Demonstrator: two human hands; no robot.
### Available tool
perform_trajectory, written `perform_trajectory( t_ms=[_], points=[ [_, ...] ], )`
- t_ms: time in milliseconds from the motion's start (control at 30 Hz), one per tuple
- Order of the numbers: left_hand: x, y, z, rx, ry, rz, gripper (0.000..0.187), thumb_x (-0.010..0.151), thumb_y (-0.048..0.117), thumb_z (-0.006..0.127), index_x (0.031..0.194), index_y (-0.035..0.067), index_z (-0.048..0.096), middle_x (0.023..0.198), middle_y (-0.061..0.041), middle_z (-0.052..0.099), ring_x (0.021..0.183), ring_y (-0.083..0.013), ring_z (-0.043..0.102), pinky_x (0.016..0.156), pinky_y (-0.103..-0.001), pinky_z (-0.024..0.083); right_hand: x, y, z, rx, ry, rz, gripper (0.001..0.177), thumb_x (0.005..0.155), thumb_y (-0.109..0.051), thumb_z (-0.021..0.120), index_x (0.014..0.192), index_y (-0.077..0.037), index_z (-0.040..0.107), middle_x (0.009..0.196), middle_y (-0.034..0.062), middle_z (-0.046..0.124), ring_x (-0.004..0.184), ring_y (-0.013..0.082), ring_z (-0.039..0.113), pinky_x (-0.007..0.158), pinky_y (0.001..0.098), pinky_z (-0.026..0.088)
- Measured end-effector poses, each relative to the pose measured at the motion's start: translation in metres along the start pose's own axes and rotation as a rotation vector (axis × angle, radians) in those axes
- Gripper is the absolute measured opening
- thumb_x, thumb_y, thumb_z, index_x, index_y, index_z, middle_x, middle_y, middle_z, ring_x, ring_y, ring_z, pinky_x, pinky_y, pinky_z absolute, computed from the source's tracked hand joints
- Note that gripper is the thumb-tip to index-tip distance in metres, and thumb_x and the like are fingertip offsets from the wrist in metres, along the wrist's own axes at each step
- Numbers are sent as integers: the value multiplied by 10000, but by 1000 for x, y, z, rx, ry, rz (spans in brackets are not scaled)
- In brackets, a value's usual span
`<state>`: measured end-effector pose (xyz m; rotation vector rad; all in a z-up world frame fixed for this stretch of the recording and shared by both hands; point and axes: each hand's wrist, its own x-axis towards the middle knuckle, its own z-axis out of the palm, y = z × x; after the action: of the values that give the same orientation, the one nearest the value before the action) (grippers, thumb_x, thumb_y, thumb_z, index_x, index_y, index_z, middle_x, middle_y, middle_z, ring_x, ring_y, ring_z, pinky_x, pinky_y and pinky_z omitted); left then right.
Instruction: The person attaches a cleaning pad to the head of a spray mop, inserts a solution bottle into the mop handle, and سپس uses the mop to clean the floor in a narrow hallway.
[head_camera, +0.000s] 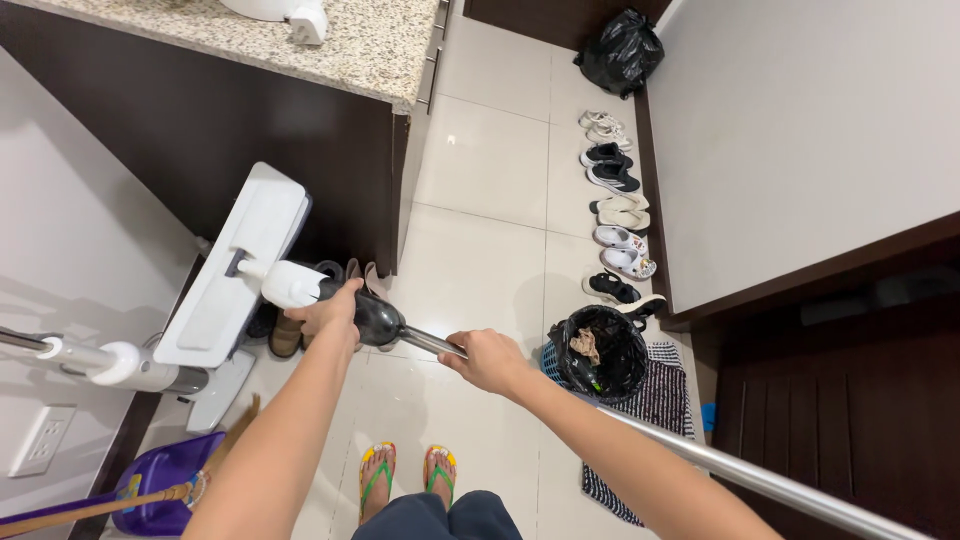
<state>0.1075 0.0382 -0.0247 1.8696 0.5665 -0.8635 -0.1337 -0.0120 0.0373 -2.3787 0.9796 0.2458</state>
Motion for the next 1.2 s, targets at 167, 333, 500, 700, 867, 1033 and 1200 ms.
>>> perform_trajectory(
  t_ms=[167, 333, 500, 700, 867, 1033, 1200],
  points=[
    [-1, 15, -8, 26, -1, 17, 1399, 697, 285, 936, 1639, 193, -93, 1575, -223, 318, 1326, -400, 524, 1079, -460, 492, 11, -9, 2, 107, -109, -32, 483, 964, -471, 608, 1232, -76, 681, 760, 141, 688, 672, 287, 695, 617, 419, 556],
    [5, 26, -14, 3, -12, 98, 1407, 682, 256, 926, 1646, 168, -94, 1552, -277, 338, 1303, -392, 565, 1068, -395, 533, 12, -44, -17, 381, -422, 169, 531, 1023, -499, 430, 1357, -99, 532, 596, 50, 560, 445, 152, 578, 375, 334, 492],
    [12, 36, -37, 6, 20, 103, 1368, 682, 238, 929, 1627, 143, -55, 1534, -269, 331, 1256, -388, 574, 1001, -412, 561, 13, -62, -23, 652, -566, 218, 454, 1075, -431, 341, 1319, -79, 491, 609, 25, 521, 420, 122, 528, 353, 301, 455],
    [33, 45, -67, -37, 22, 94, 1144, 646, 291, 898, 1514, -59, 240, 1318, -234, 591, 1078, -314, 709, 879, -358, 615, 11, -56, 9, 1339, -779, 222, 434, 1101, -420, 304, 1292, -95, 518, 594, -12, 464, 388, 70, 460, 296, 236, 362],
    [49, 39, -95, -91, 42, 114, 1080, 642, 280, 868, 1453, -125, 279, 1293, -236, 590, 1030, -288, 704, 863, -345, 598, 15, -61, 46, 1533, -868, 265, 336, 1120, -432, 372, 1121, -121, 498, 622, -16, 462, 393, 60, 395, 300, 238, 320],
    [55, 36, -117, -94, 51, 141, 919, 639, 262, 854, 1334, -152, 418, 1239, -207, 603, 977, -277, 682, 849, -365, 578, 2, -84, 54, 1613, -901, 311, 482, 1128, -459, 426, 813, -94, 416, 635, -13, 435, 411, 57, 374, 310, 237, 327],
    [67, 30, -126, -90, -16, 160, 552, 652, 238, 806, 1055, -108, 656, 1102, -160, 665, 903, -260, 682, 767, -367, 545, -3, -101, 40, 1653, -938, 361, 430, 1116, -429, 436, 813, -125, 446, 644, -15, 445, 424, 51, 373, 311, 225, 309]
  ],
)
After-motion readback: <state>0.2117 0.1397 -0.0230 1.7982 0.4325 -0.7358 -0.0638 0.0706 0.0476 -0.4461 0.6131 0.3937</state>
